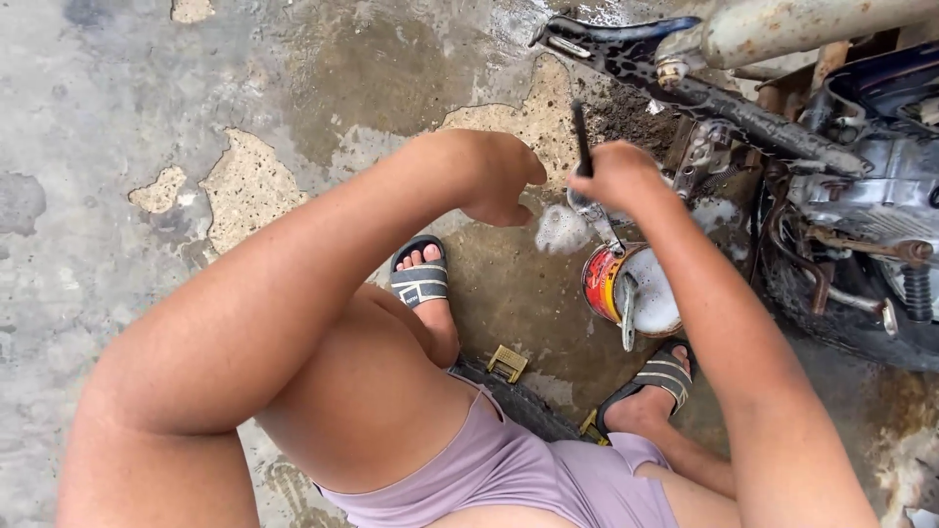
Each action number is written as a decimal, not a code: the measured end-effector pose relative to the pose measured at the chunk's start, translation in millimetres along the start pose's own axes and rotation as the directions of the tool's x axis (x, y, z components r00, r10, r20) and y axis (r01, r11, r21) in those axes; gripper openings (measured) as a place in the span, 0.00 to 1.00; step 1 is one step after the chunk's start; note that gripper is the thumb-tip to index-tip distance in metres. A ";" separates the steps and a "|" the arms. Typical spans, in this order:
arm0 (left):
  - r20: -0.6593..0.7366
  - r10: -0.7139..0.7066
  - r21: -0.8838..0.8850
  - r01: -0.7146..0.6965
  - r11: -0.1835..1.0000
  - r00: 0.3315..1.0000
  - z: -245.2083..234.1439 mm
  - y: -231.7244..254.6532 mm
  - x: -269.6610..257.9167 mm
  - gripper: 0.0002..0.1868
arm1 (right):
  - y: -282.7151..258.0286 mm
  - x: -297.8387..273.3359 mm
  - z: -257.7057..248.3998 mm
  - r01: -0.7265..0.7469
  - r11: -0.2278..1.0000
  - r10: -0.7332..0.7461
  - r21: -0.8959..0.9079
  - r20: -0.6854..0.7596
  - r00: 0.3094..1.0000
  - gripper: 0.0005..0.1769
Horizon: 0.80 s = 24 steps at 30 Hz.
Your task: The person sits on the ground and scrubs the lower frame and engine area of a motorcycle using a brush and soapy water from a bucket. They repeatedly dip the brush into the bucket and scrub various parts of the bike's undercarriage.
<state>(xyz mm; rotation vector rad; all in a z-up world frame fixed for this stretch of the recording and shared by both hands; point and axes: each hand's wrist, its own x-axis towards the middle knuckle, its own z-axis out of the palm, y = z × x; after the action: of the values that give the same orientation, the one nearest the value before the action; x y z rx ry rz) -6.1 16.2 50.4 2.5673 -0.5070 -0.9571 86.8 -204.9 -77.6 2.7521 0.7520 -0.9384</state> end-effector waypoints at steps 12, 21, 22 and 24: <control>-0.005 -0.037 0.017 0.037 0.999 0.999 8.3 -10.3 -0.5 0.28 | -13.3 -32.2 -11.5 -0.036 0.973 0.029 0.228 0.035 0.999 0.31; 0.021 -0.101 -0.018 0.102 0.995 0.995 5.8 -8.6 4.2 0.29 | -10.9 -27.4 -6.7 0.009 0.959 -0.005 0.283 -0.014 1.000 0.30; 0.027 -0.107 -0.025 0.108 0.994 0.994 1.3 -8.5 0.5 0.29 | 1.3 -11.1 -1.1 0.014 0.959 -0.013 0.283 -0.006 1.000 0.30; 0.006 -0.045 -0.023 0.045 0.999 0.999 -2.2 -3.7 -4.1 0.30 | 30.0 13.8 17.9 -0.047 0.952 0.095 0.304 -0.147 0.984 0.32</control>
<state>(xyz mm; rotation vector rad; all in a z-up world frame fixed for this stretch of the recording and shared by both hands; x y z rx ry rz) -6.8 21.7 52.7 2.5663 -0.4395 -0.9799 101.5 -230.3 -101.1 3.1269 0.5670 -0.8895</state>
